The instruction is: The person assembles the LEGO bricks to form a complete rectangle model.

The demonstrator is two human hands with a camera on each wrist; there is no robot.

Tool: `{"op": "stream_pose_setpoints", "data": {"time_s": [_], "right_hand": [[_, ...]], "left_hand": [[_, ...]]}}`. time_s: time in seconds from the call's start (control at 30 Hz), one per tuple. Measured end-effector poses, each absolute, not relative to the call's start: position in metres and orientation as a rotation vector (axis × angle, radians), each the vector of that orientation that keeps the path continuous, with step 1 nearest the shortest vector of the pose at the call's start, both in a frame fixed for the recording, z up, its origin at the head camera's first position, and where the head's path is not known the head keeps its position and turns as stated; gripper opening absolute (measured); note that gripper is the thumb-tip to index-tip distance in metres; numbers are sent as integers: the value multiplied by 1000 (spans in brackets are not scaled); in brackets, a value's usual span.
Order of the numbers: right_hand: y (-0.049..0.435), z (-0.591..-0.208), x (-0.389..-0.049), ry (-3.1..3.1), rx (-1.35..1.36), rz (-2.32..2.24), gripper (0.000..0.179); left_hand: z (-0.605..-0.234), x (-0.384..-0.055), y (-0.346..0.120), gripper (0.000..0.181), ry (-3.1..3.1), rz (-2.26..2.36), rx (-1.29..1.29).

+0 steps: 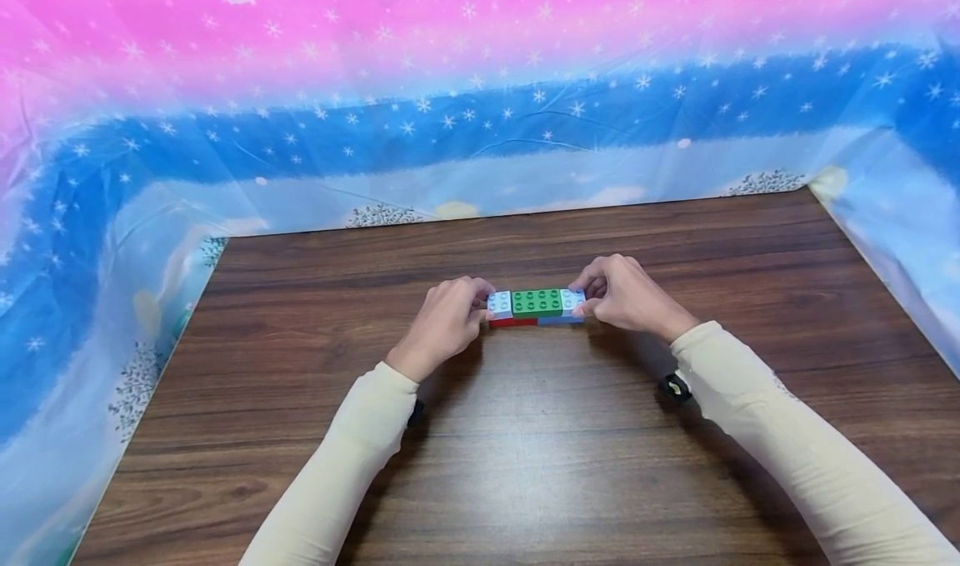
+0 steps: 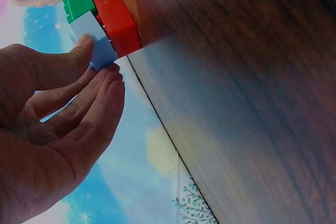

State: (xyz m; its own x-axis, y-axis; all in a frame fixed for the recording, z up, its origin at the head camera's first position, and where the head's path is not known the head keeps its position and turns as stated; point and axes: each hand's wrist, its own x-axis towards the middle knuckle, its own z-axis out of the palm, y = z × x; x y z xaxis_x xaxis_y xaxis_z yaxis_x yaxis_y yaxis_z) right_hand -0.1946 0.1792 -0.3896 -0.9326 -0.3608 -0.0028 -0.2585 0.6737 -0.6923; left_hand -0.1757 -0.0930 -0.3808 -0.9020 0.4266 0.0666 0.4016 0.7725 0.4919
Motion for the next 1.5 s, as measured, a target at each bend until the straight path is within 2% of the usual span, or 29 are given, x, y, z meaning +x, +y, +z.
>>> {"op": "stream_pose_setpoints", "data": {"time_s": [0.37,0.97,1.5], "right_hand": [[180,-390,-193,2727,-506,-1123,23],[182,-389,-193,2713,-529,-1129,27],[184,-388,-205,2616,-273,-1275,30]], "left_hand": [[-383,-176,-92,24,2924,794,694],[-387,-180,-96,28,2750,1075,518],[-388,-191,-95,29,2467,1420,271]]}}
